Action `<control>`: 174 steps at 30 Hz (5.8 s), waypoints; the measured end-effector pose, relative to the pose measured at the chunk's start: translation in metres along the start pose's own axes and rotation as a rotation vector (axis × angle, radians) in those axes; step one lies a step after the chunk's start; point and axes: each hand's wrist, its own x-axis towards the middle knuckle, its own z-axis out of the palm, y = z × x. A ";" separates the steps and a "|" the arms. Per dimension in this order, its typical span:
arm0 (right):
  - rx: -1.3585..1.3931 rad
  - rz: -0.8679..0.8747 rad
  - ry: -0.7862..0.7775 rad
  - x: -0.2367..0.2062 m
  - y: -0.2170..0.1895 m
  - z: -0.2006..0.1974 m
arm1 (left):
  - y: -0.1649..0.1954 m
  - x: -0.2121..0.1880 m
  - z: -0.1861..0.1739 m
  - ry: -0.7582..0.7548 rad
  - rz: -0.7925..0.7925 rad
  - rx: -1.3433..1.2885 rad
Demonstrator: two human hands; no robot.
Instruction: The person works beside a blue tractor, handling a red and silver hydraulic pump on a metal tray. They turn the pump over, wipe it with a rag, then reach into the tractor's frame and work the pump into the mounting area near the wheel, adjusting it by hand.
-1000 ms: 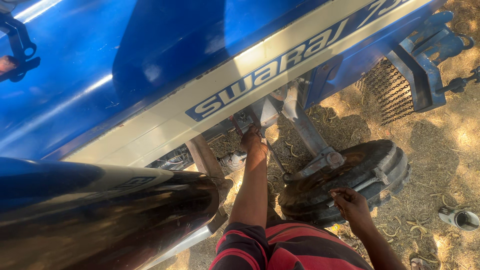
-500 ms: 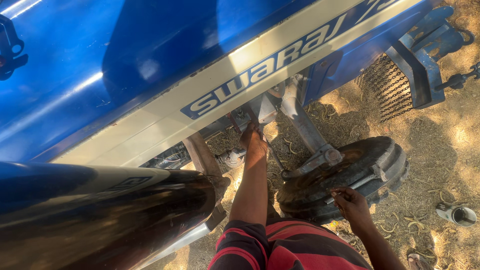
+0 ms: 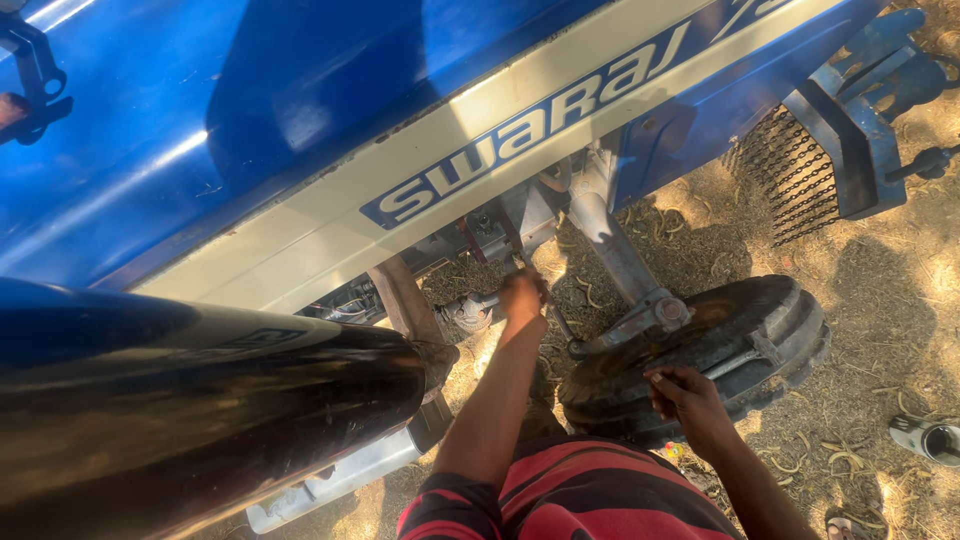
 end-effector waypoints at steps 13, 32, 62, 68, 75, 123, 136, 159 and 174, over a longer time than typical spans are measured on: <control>-0.094 -0.063 -0.094 0.010 0.005 0.010 | 0.031 0.033 0.008 0.330 -0.016 -0.308; -0.037 0.041 0.179 -0.021 0.071 -0.079 | 0.033 0.049 0.035 0.342 0.007 -0.747; -0.058 0.059 0.227 -0.033 0.084 -0.106 | 0.033 0.046 0.036 0.292 -0.076 -0.612; -0.041 0.043 0.197 -0.033 0.086 -0.105 | 0.040 0.035 0.039 0.435 -0.173 -0.589; -0.043 0.063 0.217 -0.036 0.088 -0.106 | 0.042 0.033 0.037 0.396 -0.152 -0.623; -0.040 0.053 0.197 -0.035 0.081 -0.104 | 0.024 0.047 0.031 0.208 0.000 -0.723; -0.072 0.075 0.200 -0.030 0.086 -0.102 | 0.025 0.047 0.028 0.243 -0.048 -0.735; 0.410 -0.013 -0.046 0.025 0.023 -0.001 | -0.105 -0.145 -0.014 -0.598 0.200 0.548; 0.358 -0.008 0.011 0.026 0.010 0.034 | -0.096 -0.130 -0.032 -0.538 0.319 0.422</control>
